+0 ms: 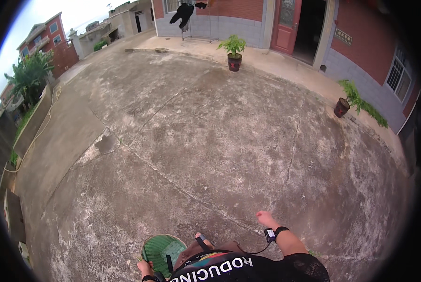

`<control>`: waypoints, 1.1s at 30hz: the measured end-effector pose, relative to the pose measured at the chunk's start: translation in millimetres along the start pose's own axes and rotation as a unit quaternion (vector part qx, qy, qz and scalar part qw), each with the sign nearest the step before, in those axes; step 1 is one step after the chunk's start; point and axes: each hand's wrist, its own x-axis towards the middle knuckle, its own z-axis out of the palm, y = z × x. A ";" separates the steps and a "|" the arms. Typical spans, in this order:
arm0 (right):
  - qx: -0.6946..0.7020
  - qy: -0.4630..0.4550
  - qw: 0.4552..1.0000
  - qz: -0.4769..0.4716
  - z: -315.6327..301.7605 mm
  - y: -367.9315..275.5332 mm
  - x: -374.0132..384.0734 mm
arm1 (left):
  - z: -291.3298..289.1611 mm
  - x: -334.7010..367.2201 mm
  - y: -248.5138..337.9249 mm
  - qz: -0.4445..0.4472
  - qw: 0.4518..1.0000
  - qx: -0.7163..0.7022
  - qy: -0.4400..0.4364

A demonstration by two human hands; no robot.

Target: Harvesting green plants from a garden bed and sorting them in a basket using a small hand rake.

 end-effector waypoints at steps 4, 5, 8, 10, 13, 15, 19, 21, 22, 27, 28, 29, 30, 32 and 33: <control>-0.150 -0.252 0.956 -0.021 13.9 45.8 6.1 | 73.1 30.5 122.5 -0.047 0.996 0.062 0.032; -0.325 -0.291 0.891 -0.127 7.7 37.1 -7.6 | 104.8 19.1 180.1 -0.032 0.996 0.073 0.028; -0.254 -0.382 0.888 -0.027 14.7 94.0 35.2 | 167.3 1.6 300.5 -0.200 0.968 0.134 0.079; -0.227 -0.370 0.901 0.017 3.4 89.3 103.3 | 200.7 41.4 311.1 -0.126 0.985 0.095 0.075; -0.271 -0.302 0.914 -0.006 -18.9 63.8 250.4 | 277.0 89.1 366.4 -0.109 0.989 0.079 0.064; -0.363 -0.256 0.892 -0.084 -23.4 -8.0 390.0 | 311.8 110.4 421.9 -0.095 0.989 0.078 0.081; -0.393 -0.070 0.858 -0.323 -88.6 -202.8 666.8 | 401.2 155.5 524.8 -0.079 0.993 0.062 0.063; -0.003 -0.124 0.992 -0.024 -105.1 -380.2 782.1 | 431.5 177.3 561.1 -0.086 0.992 0.040 0.082; 0.021 -0.114 0.992 -0.039 -115.8 -441.4 824.4 | 454.5 188.7 585.0 -0.089 0.992 0.033 0.082; 0.050 -0.080 0.990 -0.107 -133.6 -639.5 954.4 | 565.3 286.6 702.5 -0.095 0.993 0.014 0.069; 0.056 -0.056 0.989 -0.126 -111.6 -611.1 989.1 | 601.6 305.3 738.5 -0.091 0.994 0.015 0.053; 0.018 -0.040 0.993 -0.106 -82.9 -572.9 1018.8 | 630.1 321.2 773.1 -0.087 0.995 0.020 0.041; -0.006 -0.098 0.993 -0.068 -70.8 -564.8 1025.4 | 641.6 341.2 812.7 -0.079 0.996 0.014 0.049; 0.012 -0.277 0.958 0.068 -61.2 -551.1 1028.4 | 662.5 374.6 876.9 -0.065 0.996 0.007 0.062; -0.243 -0.294 0.899 -0.215 -71.3 -539.6 1022.9 | 680.1 390.7 914.5 -0.050 0.997 0.009 0.064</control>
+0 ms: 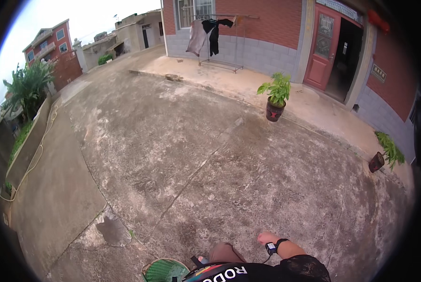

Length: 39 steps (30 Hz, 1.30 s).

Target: Harvesting green plants from a garden bed and sorting them in a basket using a small hand rake.

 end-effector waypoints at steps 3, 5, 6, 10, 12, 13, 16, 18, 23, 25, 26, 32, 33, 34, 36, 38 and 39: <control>-0.016 -0.056 0.998 0.017 48.5 43.4 14.2 | 48.8 19.0 113.1 0.036 0.999 -0.005 0.005; 0.159 0.039 0.985 -0.057 84.0 131.8 16.8 | 77.2 44.6 161.7 0.010 1.000 -0.020 -0.001; 0.198 -0.041 0.979 0.026 68.6 167.3 44.4 | 83.5 63.8 171.5 -0.018 0.999 -0.035 0.014; 0.121 -0.076 0.984 0.105 -41.4 160.2 173.7 | 178.8 87.4 331.3 0.040 0.998 -0.037 0.010; -0.025 0.010 0.998 0.060 -163.3 141.6 286.4 | 209.2 101.8 396.2 0.050 0.997 -0.048 0.025; -0.075 0.008 0.988 0.131 -225.1 132.4 348.8 | 225.0 111.5 425.3 0.051 0.997 -0.054 0.025; 0.008 0.204 0.973 0.110 -422.2 85.1 524.6 | 266.3 137.4 494.9 0.045 0.996 -0.073 0.028; 0.317 0.269 0.902 0.115 -553.9 8.1 624.6 | 295.1 155.0 538.0 0.032 0.995 -0.088 0.038; 0.376 0.237 0.894 -0.056 -739.9 -111.8 773.7 | 392.8 206.0 628.1 -0.027 0.994 -0.097 0.046; 0.304 0.186 0.930 -0.097 -763.3 -124.3 836.5 | 427.2 235.9 661.1 -0.050 0.991 -0.115 0.055; 0.288 0.162 0.942 -0.051 -768.6 -122.2 858.6 | 441.5 253.7 679.1 -0.055 0.989 -0.122 0.057; 0.165 0.060 0.973 0.152 -672.3 34.1 862.8 | 500.8 348.7 808.7 -0.066 0.970 -0.218 0.079; 0.031 0.043 0.989 0.140 -657.4 45.2 856.1 | 510.4 361.7 838.4 -0.057 0.968 -0.226 0.092; -0.087 -0.019 0.985 0.148 -638.0 48.6 842.5 | 529.2 371.1 874.4 -0.044 0.970 -0.220 0.093; -0.075 -0.062 0.981 0.165 -617.3 117.3 863.0 | 553.7 384.2 916.5 -0.065 0.979 -0.180 0.069; -0.034 -0.067 0.974 0.213 -655.3 149.1 900.2 | 575.5 436.1 931.8 -0.188 0.957 -0.213 0.065; 0.008 -0.063 0.967 0.245 -666.2 149.8 908.1 | 592.1 446.5 951.7 -0.102 0.994 -0.018 -0.047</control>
